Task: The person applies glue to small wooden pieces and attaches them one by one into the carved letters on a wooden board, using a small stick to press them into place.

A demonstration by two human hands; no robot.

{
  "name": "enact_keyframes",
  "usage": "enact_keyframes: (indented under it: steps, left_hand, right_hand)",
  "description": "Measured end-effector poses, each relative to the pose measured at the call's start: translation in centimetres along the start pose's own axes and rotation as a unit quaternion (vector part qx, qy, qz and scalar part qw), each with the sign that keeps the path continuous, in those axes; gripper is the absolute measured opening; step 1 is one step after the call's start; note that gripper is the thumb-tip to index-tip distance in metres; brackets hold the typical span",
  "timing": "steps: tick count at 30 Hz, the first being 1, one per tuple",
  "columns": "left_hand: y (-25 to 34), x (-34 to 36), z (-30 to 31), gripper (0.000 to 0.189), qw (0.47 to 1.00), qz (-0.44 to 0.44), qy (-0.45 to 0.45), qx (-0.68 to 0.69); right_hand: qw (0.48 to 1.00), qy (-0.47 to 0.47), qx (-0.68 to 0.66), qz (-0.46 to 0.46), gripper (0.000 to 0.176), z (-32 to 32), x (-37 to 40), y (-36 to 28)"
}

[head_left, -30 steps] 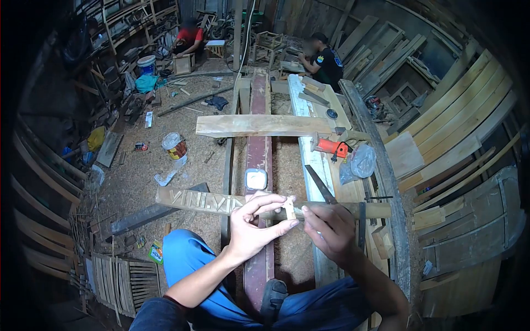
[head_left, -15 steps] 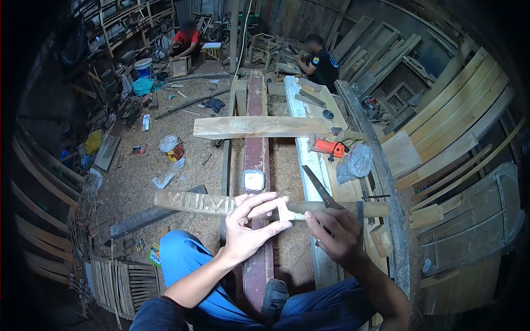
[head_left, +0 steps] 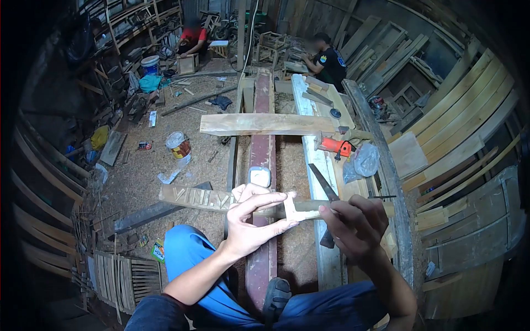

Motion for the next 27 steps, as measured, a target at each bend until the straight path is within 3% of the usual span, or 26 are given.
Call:
enact_keyframes:
  steps: [6,9,13,15,18,21,24,27]
  left_hand:
    - [-0.2,0.6,-0.5,0.052,0.996,0.053,0.006,0.075]
    - [0.1,0.2,-0.3,0.052,0.999,0.012,0.008,0.040]
    - [-0.1,0.7,-0.6,0.052,0.999,0.019,0.001,0.034]
    - [-0.8,0.8,-0.8,0.051,0.989,0.077,0.024,0.123]
    - [0.4,0.0,-0.3,0.050,0.997,0.024,0.024,0.075]
    - [0.8,-0.1,-0.3,0.049,0.999,-0.013,-0.005,0.041]
    - [-0.7,0.6,-0.2,0.050,0.998,0.026,-0.010,0.060]
    - [-0.5,0.6,-0.2,0.052,0.998,0.015,-0.035,0.053]
  right_hand:
    - [1.000,-0.008,0.013,-0.018,0.028,-0.7,0.3,-0.1]
    - [1.000,-0.004,0.002,0.008,0.027,-0.6,0.1,-0.9]
    - [1.000,-0.008,0.012,-0.004,0.026,-0.5,0.4,-0.2]
    - [1.000,-0.001,0.004,0.006,0.026,-0.4,0.5,-0.5]
    - [0.999,0.004,0.023,0.044,0.025,0.0,0.3,-1.0]
    - [0.999,-0.017,0.026,0.019,0.028,-0.4,0.3,0.0]
    - [0.999,-0.020,-0.010,0.026,0.044,-0.3,0.6,-0.8]
    - [0.999,-0.013,0.001,0.039,0.045,0.1,0.4,-1.1]
Point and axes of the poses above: each hand's wrist, its own x-axis away from the middle knuckle, its own z-axis out of the back of the hand, y = z × x, the point moved 6 cm from there along -x, towards the middle knuckle, and after that the axes turned 7 degrees about y, right-handed, at the moved point
